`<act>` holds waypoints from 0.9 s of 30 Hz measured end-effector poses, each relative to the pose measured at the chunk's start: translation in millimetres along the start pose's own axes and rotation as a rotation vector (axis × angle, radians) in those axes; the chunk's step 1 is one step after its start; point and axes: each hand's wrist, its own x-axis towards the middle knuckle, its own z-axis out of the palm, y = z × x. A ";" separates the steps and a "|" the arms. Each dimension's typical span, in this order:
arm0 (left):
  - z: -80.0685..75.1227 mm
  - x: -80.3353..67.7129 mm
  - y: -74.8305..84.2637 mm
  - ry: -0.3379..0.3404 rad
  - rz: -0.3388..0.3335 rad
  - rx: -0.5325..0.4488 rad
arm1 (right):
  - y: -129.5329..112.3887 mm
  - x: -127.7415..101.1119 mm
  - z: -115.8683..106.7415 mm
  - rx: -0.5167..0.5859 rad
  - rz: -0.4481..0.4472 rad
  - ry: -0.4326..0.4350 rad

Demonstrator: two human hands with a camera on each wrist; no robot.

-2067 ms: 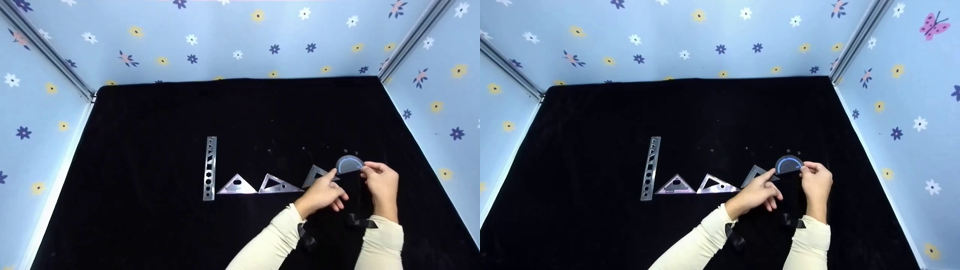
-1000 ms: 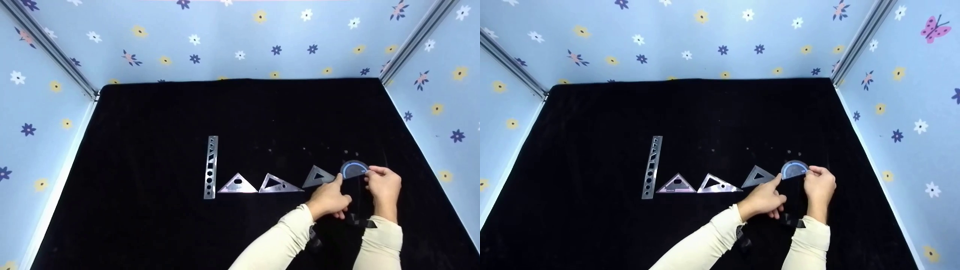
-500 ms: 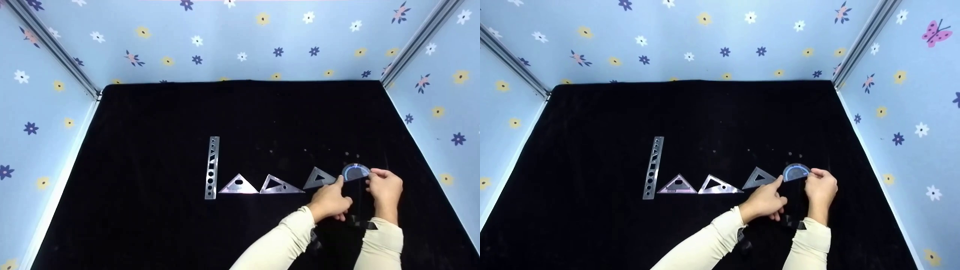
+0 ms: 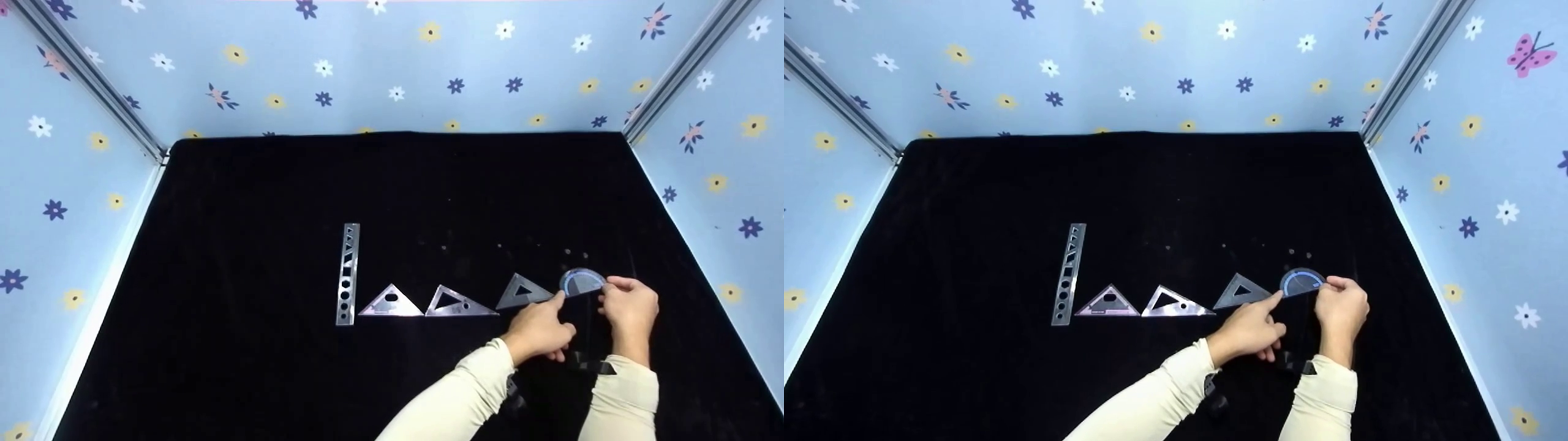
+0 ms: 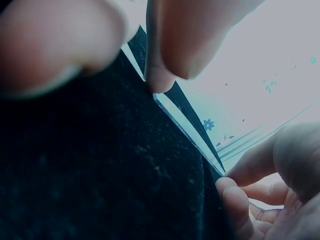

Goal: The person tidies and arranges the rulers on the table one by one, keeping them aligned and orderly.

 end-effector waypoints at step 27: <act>-4.9 -3.5 -8.6 -0.046 0.068 -0.080 | -1.7 -4.1 -0.8 -0.298 -0.037 0.018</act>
